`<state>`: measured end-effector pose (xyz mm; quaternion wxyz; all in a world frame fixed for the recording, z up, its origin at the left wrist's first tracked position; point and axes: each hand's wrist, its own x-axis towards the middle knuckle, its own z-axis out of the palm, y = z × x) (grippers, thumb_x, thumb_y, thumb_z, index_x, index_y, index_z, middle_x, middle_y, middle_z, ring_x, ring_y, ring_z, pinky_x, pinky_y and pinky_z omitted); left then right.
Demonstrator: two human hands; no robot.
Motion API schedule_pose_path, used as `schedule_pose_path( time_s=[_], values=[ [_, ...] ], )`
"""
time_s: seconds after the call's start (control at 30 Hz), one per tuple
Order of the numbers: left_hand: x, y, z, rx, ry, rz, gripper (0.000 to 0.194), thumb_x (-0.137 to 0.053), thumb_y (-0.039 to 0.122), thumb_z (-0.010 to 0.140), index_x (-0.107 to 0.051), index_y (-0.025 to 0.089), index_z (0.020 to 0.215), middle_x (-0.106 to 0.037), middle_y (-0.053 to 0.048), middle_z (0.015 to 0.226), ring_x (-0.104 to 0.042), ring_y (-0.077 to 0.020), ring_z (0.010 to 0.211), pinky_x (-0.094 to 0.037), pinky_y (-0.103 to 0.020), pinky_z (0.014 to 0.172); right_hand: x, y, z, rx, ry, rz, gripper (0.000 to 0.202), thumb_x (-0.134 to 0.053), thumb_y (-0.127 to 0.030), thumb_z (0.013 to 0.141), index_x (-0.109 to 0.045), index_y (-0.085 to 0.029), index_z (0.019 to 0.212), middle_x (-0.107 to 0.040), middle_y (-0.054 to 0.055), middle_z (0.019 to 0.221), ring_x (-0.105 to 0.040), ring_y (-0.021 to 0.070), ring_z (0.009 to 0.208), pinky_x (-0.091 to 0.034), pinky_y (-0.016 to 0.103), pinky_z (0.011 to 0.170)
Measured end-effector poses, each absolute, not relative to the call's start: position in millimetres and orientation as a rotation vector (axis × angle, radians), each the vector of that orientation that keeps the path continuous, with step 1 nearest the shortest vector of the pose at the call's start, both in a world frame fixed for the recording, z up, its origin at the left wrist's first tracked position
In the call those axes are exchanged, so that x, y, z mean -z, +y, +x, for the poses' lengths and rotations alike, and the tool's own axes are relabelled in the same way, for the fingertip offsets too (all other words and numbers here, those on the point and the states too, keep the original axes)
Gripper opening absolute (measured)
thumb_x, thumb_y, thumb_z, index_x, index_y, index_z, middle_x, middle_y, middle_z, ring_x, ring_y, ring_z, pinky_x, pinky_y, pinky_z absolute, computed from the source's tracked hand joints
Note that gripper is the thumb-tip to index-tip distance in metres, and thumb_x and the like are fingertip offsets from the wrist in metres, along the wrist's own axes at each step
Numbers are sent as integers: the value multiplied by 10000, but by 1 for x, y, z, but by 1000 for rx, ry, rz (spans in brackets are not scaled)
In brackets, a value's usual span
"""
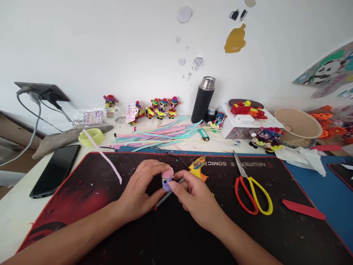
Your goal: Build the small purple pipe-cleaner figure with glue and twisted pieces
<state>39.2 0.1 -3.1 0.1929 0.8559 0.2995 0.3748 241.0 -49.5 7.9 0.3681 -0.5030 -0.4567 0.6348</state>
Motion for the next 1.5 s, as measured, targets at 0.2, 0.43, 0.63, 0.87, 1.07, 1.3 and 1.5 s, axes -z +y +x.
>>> schedule_pose_path(
  time_s=[0.2, 0.43, 0.63, 0.87, 1.07, 1.3, 1.5],
  values=[
    [5, 2, 39, -1059, 866, 2358, 403, -713, 273, 952, -567, 253, 1327, -713, -94, 1198, -644, -274, 1140, -522, -436, 998, -2, -51, 244, -1652, -1155, -1245, 423, -664, -598, 957, -660, -202, 1107, -444, -71, 637, -272, 76, 495, -223, 228, 457],
    [6, -1, 40, -1062, 835, 2413, 415, -712, 240, 947, -562, 245, 1334, -712, -100, 1213, -644, -273, 1152, -511, -449, 1015, 0, -50, 241, -1633, -1151, -1252, 381, -673, -575, 955, -635, -206, 1038, -451, -74, 644, -274, 70, 485, -220, 221, 452],
    [10, -2, 40, -1055, 824, 2399, 420, -710, 226, 946, -564, 246, 1339, -710, -99, 1233, -638, -273, 1175, -494, -459, 1039, -2, -51, 241, -1623, -1166, -1251, 344, -684, -539, 953, -627, -204, 1008, -466, -73, 651, -271, 68, 486, -222, 216, 454],
    [8, -3, 40, -1027, 828, 2375, 408, -711, 250, 955, -556, 255, 1332, -693, -94, 1235, -617, -265, 1176, -492, -453, 1029, 2, -52, 241, -1608, -1160, -1228, 367, -682, -564, 949, -623, -208, 1012, -476, -70, 658, -274, 68, 489, -225, 215, 458],
    [10, 0, 40, -1032, 899, 2257, 379, -716, 328, 963, -567, 259, 1305, -676, -94, 1220, -610, -272, 1168, -496, -450, 1015, -2, -50, 242, -1713, -1082, -1130, 444, -684, -609, 924, -614, -195, 1068, -392, -102, 603, -249, 69, 473, -180, 213, 422],
    [10, 3, 41, -1013, 967, 2200, 394, -737, 300, 946, -571, 268, 1303, -659, -72, 1234, -607, -247, 1177, -493, -412, 1020, -6, -47, 244, -1751, -1039, -1112, 517, -702, -616, 874, -599, -170, 1114, -369, -128, 544, -234, 69, 446, -172, 215, 408],
    [9, 2, 41, -1032, 946, 2198, 411, -737, 273, 937, -571, 257, 1313, -663, -77, 1244, -618, -244, 1180, -499, -403, 1024, -9, -47, 244, -1741, -1031, -1129, 542, -677, -648, 873, -589, -168, 1109, -402, -127, 499, -245, 70, 426, -186, 215, 406]
  ],
)
